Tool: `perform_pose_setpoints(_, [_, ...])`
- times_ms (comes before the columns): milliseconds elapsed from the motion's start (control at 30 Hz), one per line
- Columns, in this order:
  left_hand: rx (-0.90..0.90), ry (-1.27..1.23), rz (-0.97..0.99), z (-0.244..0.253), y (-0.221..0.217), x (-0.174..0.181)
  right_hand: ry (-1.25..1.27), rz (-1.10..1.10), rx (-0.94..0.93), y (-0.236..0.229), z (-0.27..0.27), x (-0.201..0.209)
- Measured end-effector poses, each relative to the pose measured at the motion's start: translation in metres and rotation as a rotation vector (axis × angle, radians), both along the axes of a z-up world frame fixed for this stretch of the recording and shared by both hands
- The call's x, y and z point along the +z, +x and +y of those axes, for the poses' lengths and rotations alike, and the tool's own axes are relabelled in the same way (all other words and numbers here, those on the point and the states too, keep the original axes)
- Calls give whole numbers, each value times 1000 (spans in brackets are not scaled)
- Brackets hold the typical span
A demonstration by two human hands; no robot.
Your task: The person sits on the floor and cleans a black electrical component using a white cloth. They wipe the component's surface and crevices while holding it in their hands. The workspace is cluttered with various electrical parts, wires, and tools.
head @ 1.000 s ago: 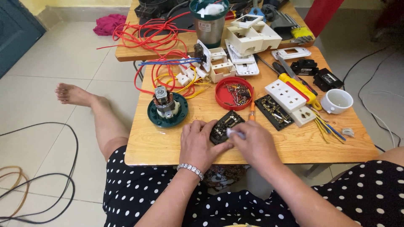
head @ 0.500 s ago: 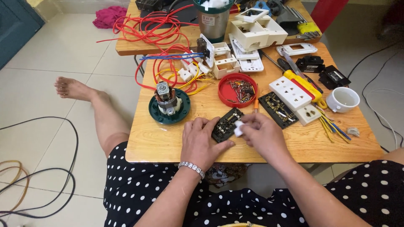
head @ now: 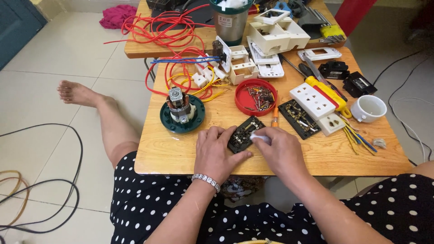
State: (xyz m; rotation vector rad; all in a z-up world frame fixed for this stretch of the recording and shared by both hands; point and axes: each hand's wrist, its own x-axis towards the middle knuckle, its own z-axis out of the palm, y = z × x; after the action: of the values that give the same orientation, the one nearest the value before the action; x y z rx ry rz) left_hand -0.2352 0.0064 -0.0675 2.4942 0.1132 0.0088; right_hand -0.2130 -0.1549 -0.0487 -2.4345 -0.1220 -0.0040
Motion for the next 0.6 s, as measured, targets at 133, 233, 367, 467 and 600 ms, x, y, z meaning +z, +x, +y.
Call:
perform_pose_setpoints(133, [1, -13, 10, 1, 0, 0, 42, 52, 17, 3, -1, -10])
perform_pose_setpoints(233, [-8, -12, -7, 1, 0, 0, -32, -70, -13, 12, -8, -16])
perform_pose_setpoints(367, [-3, -12, 5, 1, -1, 0, 38, -31, -75, 9, -6, -12])
perform_pose_setpoints(467, [-5, -16, 4, 1, 1, -3, 33, 41, -47, -3, 6, -6])
perform_pose_setpoints(600, [3, -24, 6, 1, 0, 0, 28, 68, -49, -2, 7, -2])
